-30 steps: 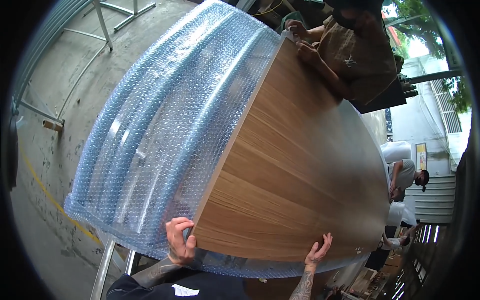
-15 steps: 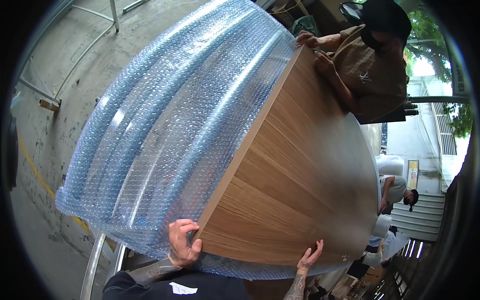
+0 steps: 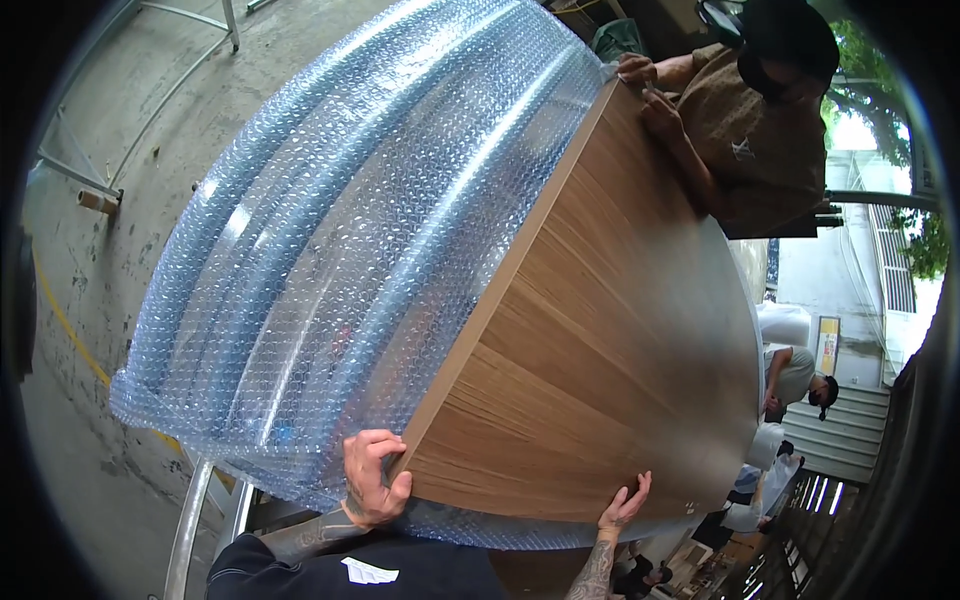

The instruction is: Cleaning and wiping down large wooden panels using a cloth and spray in a furniture factory.

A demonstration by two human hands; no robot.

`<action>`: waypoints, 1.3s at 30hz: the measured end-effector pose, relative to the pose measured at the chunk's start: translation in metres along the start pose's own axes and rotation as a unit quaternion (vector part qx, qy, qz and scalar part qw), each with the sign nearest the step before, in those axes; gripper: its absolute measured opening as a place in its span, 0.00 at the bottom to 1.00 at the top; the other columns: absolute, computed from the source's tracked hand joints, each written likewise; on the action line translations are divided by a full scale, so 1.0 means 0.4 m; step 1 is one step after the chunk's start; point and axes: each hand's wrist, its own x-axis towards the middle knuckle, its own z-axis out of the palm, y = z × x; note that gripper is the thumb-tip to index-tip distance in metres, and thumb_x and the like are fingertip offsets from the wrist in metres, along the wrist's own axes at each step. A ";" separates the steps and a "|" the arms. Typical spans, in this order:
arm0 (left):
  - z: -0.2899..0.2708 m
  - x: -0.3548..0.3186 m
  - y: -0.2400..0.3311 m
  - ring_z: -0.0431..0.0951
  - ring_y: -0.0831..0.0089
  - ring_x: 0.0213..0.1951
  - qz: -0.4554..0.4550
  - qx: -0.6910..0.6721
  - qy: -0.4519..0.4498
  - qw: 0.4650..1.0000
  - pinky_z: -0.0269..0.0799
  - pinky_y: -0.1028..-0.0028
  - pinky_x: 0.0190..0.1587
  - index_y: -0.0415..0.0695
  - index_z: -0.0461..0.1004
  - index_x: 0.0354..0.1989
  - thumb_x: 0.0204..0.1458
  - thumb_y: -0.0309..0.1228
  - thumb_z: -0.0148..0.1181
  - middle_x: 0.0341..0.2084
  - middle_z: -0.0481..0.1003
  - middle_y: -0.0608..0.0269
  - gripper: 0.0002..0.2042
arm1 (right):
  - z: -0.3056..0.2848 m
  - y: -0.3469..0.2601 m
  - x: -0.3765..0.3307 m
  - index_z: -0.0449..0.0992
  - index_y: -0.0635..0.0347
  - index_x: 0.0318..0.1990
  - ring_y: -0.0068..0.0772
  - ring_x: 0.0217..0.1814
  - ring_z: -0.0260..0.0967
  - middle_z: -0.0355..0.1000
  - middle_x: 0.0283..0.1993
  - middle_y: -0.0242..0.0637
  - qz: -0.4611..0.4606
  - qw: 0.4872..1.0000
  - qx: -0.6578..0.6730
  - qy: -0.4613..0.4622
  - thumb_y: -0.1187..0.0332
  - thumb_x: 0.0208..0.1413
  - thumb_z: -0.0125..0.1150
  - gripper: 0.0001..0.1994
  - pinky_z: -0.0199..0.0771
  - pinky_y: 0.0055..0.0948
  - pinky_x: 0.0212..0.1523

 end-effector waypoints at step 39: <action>-0.021 -0.019 -0.069 0.74 0.72 0.48 -0.160 -0.153 -0.005 0.975 0.69 0.72 0.52 0.38 0.74 0.54 0.64 0.34 0.48 0.47 0.76 0.60 0.16 | 0.073 -0.021 0.016 0.75 0.58 0.52 0.49 0.65 0.65 0.70 0.60 0.45 -0.060 0.992 0.003 0.113 0.68 0.60 0.55 0.14 0.61 0.43 0.67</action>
